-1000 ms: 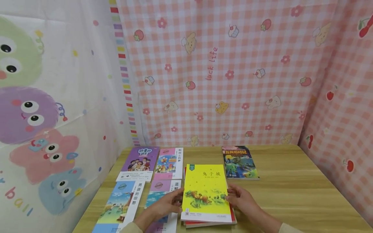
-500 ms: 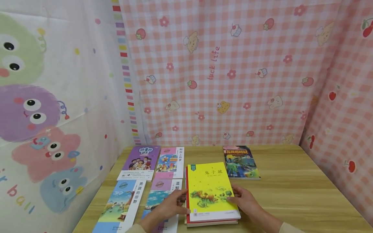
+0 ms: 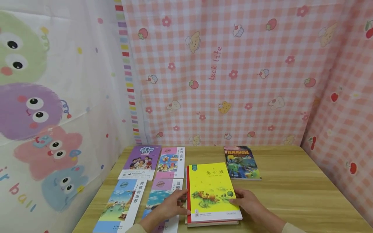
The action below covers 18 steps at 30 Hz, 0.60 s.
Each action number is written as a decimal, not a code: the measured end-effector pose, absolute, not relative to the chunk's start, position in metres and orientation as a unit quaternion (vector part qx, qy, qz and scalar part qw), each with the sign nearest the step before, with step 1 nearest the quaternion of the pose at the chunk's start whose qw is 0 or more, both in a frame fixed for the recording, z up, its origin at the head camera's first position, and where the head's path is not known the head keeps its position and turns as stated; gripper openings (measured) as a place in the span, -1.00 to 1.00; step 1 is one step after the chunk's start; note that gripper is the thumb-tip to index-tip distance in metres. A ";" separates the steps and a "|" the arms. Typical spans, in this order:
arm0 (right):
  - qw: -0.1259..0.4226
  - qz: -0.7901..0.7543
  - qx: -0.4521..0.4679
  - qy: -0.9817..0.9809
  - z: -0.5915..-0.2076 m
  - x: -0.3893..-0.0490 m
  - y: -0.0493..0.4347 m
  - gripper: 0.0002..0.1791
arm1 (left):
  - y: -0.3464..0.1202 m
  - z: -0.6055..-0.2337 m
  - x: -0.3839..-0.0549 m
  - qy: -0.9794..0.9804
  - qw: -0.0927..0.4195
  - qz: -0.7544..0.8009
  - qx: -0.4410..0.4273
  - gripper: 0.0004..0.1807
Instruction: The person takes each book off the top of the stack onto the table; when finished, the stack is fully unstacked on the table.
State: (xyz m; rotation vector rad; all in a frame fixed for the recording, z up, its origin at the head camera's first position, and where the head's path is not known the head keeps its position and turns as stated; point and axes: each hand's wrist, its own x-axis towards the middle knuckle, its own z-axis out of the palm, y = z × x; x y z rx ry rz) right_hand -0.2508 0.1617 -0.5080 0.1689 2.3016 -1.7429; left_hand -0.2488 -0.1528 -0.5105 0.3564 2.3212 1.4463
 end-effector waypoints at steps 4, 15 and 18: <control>0.146 -0.595 0.082 0.786 -0.508 -0.250 0.168 -0.37 | -0.152 -0.510 -0.250 0.831 0.193 0.507 0.119 -0.09; 0.186 -0.632 0.087 0.747 -0.508 -0.247 0.184 -0.38 | -0.151 -0.509 -0.249 0.830 0.194 0.510 0.115 -0.11; 0.194 -0.654 0.065 0.728 -0.506 -0.246 0.187 -0.35 | -0.151 -0.510 -0.249 0.831 0.191 0.509 0.113 -0.11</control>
